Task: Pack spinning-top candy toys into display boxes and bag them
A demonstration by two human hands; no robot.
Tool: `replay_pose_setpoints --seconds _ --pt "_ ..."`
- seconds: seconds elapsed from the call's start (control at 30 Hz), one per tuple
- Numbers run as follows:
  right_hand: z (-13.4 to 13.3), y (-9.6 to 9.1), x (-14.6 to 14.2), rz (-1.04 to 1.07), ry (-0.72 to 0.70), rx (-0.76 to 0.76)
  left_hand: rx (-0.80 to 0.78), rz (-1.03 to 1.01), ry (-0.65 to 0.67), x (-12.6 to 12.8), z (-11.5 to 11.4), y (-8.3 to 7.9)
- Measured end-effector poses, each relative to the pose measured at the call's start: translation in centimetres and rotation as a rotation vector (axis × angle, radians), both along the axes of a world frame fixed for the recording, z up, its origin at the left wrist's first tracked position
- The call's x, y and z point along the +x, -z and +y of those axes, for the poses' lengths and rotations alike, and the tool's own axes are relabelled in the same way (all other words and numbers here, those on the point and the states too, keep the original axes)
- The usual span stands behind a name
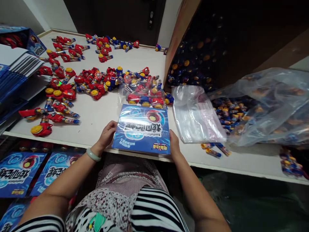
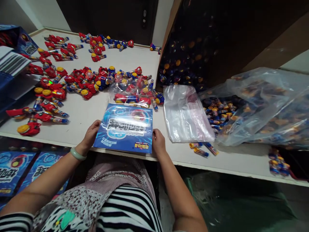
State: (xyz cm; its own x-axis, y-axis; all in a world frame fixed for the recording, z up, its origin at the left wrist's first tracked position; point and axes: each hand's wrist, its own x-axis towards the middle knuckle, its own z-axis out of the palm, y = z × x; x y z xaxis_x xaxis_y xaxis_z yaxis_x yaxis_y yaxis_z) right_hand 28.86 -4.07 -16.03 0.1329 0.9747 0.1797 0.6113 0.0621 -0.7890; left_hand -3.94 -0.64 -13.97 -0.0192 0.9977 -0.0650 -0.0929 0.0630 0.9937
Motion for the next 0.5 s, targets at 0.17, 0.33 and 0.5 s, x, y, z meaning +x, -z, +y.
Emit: replay_pose_setpoints --seconds 0.17,0.33,0.5 --pt "-2.4 0.7 1.1 0.044 -0.128 0.069 0.053 0.024 -0.107 -0.6 -0.5 0.1" --pt "-6.7 0.5 0.7 0.022 -0.306 0.336 -0.072 -0.009 -0.004 -1.8 -1.5 1.3" --pt "-8.5 1.1 0.0 0.037 -0.225 0.399 -0.127 -0.004 0.139 -3.9 -6.1 2.3"
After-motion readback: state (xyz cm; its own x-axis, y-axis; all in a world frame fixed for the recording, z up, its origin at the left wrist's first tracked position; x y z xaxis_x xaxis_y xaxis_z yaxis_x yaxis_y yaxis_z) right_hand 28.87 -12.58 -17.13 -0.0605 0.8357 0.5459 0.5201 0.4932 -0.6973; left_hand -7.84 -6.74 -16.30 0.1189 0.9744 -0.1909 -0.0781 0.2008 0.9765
